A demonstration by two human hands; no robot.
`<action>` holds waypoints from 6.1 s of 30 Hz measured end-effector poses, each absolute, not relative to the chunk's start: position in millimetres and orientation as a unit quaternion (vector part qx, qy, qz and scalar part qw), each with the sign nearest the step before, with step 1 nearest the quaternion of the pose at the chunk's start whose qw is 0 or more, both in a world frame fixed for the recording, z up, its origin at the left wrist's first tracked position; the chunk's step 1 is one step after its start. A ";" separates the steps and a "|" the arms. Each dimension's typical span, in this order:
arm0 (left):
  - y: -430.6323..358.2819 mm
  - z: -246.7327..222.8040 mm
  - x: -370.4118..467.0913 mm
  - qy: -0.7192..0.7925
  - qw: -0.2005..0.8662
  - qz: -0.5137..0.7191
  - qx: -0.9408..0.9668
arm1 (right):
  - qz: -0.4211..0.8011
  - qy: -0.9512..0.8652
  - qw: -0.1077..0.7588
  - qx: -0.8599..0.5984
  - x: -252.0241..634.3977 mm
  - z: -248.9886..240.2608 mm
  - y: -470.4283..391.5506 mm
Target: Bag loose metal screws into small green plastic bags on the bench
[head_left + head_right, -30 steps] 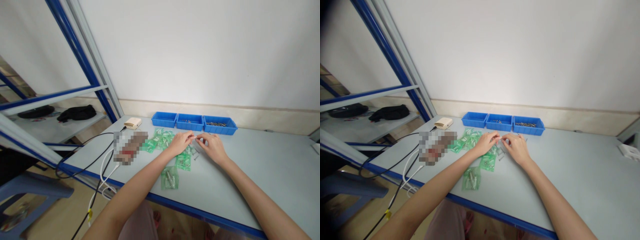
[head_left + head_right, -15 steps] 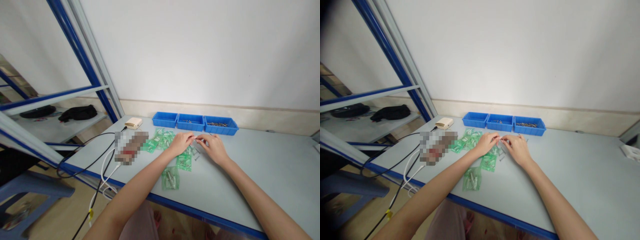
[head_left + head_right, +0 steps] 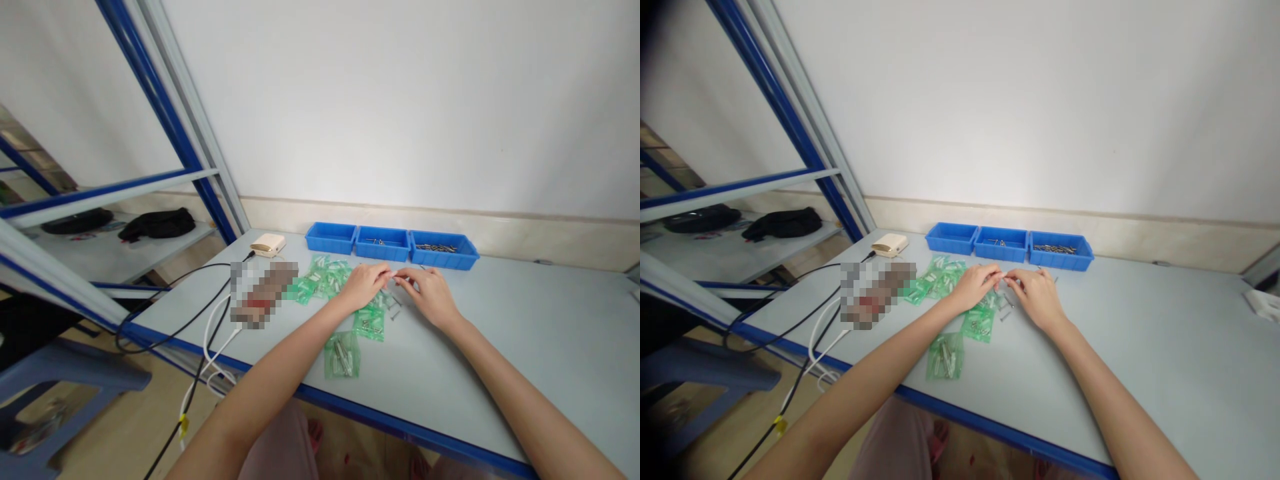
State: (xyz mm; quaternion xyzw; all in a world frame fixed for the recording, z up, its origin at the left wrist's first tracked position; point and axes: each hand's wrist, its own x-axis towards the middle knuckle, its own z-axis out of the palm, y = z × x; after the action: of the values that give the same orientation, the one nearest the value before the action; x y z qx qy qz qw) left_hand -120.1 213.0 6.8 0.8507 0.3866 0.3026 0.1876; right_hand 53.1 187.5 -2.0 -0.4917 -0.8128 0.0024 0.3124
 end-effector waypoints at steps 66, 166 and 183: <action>267.4 32.2 -137.7 0.491 0.097 0.371 0.782 | 0.015 -0.662 0.060 -0.747 87.0 -0.3 198.1; 216.6 8.8 -121.4 0.369 0.085 0.279 0.882 | -0.008 -0.801 0.344 -0.490 51.7 -4.8 189.0; 214.8 10.4 -120.9 0.369 0.085 0.288 0.880 | -0.038 -0.803 0.334 -0.492 51.1 -4.5 188.6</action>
State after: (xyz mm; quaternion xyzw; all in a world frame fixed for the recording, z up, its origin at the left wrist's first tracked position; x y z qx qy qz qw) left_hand -120.9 214.8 10.4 0.8795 0.3689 0.2883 0.0852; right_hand 51.1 188.6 -4.5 -0.4917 -0.8035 -0.0384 0.3335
